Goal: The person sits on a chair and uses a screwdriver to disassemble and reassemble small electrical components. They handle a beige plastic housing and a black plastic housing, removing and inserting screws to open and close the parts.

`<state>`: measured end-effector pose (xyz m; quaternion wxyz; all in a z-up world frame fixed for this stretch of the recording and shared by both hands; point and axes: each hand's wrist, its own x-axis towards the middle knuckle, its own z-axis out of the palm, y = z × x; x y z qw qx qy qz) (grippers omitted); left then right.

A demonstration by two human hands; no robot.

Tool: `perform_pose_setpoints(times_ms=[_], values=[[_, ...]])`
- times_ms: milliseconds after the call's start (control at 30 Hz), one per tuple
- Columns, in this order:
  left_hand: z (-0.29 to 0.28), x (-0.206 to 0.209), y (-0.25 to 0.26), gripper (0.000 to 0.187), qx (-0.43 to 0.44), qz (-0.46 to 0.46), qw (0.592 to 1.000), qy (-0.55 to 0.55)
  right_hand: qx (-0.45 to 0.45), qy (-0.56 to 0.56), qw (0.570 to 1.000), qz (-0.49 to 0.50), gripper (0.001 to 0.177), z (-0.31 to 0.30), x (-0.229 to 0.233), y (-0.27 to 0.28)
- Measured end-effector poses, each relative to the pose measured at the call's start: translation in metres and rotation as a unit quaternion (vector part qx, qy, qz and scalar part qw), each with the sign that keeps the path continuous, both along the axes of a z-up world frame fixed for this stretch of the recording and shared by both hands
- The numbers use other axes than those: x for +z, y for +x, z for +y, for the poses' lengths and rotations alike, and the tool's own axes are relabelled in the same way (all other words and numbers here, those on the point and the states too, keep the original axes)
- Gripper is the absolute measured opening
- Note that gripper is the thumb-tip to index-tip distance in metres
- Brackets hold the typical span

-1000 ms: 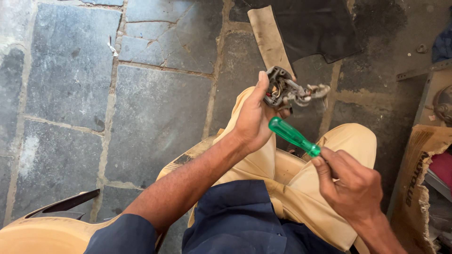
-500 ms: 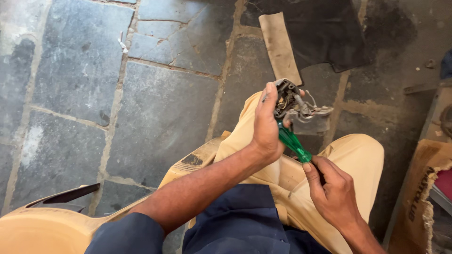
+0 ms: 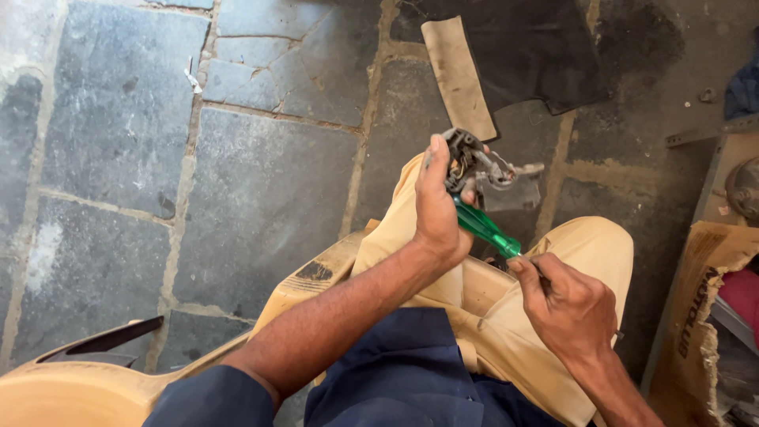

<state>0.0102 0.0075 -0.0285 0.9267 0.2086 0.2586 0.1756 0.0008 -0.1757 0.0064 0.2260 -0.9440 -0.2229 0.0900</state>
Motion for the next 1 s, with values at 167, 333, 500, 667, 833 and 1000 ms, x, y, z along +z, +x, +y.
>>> perform_pose_setpoints(times_ms=[167, 333, 500, 667, 833, 1000], values=[[0.017, -0.001, 0.010, 0.045, 0.026, -0.004, 0.998, -0.060, 0.022, -0.053, 0.998, -0.020, 0.033, 0.011, 0.014, 0.005], [0.024, 0.000, 0.015, 0.053, 0.004, 0.012, 0.997, -0.070, 0.027, -0.055, 0.995, -0.074, 0.043, 0.016, 0.020, -0.002], [0.038, -0.002, 0.026, 0.052, 0.048, 0.028, 0.997, -0.057, -0.010, -0.077, 0.996, -0.044, 0.036, 0.001, 0.017, -0.001], [0.133, -0.004, 0.029, 0.049, 0.114, -0.091, 0.989, -0.040, -0.004, 0.013, 0.989, -0.145, 0.030, -0.021, 0.020, 0.016], [0.113, -0.023, 0.027, 0.043, 0.047, -0.116, 0.985, -0.117, 0.064, 0.139, 0.973, -0.170, 0.021, -0.026, 0.017, 0.015], [0.105, -0.017, 0.023, 0.039, 0.071, -0.016, 0.987, -0.142, -0.017, 0.399, 0.917, 0.014, 0.025, -0.041, 0.004, -0.005]])
